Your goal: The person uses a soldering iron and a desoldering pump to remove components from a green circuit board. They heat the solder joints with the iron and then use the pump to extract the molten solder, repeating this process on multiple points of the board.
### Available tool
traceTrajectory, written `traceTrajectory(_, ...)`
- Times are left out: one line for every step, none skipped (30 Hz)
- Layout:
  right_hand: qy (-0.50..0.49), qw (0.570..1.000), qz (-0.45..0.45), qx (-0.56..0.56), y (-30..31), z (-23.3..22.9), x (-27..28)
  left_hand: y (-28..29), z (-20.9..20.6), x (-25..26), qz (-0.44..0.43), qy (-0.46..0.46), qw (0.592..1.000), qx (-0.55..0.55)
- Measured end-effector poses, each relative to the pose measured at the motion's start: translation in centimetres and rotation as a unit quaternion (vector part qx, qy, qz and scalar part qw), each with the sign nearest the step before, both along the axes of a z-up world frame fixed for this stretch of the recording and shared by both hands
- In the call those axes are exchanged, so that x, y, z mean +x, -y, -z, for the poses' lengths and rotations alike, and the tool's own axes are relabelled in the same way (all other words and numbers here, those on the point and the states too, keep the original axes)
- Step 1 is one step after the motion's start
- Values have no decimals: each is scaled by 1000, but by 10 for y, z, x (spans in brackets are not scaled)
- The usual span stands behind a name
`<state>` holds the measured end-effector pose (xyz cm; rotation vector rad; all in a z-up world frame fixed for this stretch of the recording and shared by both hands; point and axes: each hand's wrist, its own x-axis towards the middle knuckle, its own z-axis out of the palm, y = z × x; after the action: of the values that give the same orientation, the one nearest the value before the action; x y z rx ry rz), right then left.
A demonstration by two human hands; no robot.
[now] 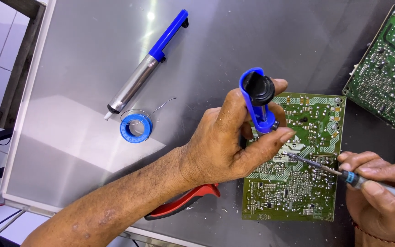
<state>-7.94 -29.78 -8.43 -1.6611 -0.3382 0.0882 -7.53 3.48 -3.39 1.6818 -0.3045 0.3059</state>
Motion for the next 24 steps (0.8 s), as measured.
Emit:
traceTrajectory(0,1000,3,-7,0,0,0,1,1,0,-1,7,1000,2)
traceTrajectory(1,1000,5,-14,0,-1,-1,1,3,0,-2,15,1000,3)
traceTrajectory(1,1000,6,-14,-2,-2,0,1,1,0,-2,15,1000,3)
traceTrajectory(4,1000,8,-9,-5,-4,0,0,-2,1,-1,11,1000,3)
traceTrajectory(6,1000,11,-4,-7,-5,1,0,-4,1,0,7,1000,2)
traceTrajectory(7,1000,10,-4,-5,-3,1,0,-4,1,0,8,1000,2)
traceTrajectory(9,1000,10,-12,-2,-1,0,-1,-4,0,0,1,1000,3)
traceTrajectory(11,1000,10,-21,0,1,-1,-1,-3,0,-1,-7,1000,4)
traceTrajectory(11,1000,10,-20,0,0,0,0,-3,0,-1,-7,1000,4)
traceTrajectory(7,1000,8,-14,-1,0,0,0,-2,0,-1,2,1000,3)
traceTrajectory(3,1000,7,-7,-2,-1,0,0,-1,0,0,10,1000,3)
traceTrajectory(2,1000,7,-8,-1,-1,-1,1,1,0,1,9,1000,3)
traceTrajectory(1,1000,5,-9,-1,-1,-1,1,2,0,0,13,1000,2)
traceTrajectory(-1,1000,3,-11,0,-1,-1,1,4,0,-1,16,1000,2)
traceTrajectory(-1,1000,3,-11,-4,-3,0,1,2,1,-1,16,1000,2)
traceTrajectory(4,1000,3,10,-8,-4,0,1,1,1,-3,13,1000,3)
traceTrajectory(11,999,3,31,-13,-6,1,1,0,1,-7,12,1000,4)
traceTrajectory(11,999,3,31,-9,-4,0,1,2,1,-7,12,1000,4)
traceTrajectory(6,1000,5,9,-6,-3,-1,1,3,1,-3,19,1000,3)
traceTrajectory(1,1000,8,-14,-2,-2,-2,2,5,1,0,27,1000,2)
traceTrajectory(1,1000,8,-14,-3,-2,-1,1,4,1,0,27,1000,2)
traceTrajectory(0,1000,9,-10,-3,-2,-1,1,3,1,0,17,1000,3)
traceTrajectory(-2,1000,9,-8,-3,-2,-1,1,2,0,1,7,1000,3)
traceTrajectory(-2,1000,10,-8,-2,-2,-1,1,1,0,1,6,1000,3)
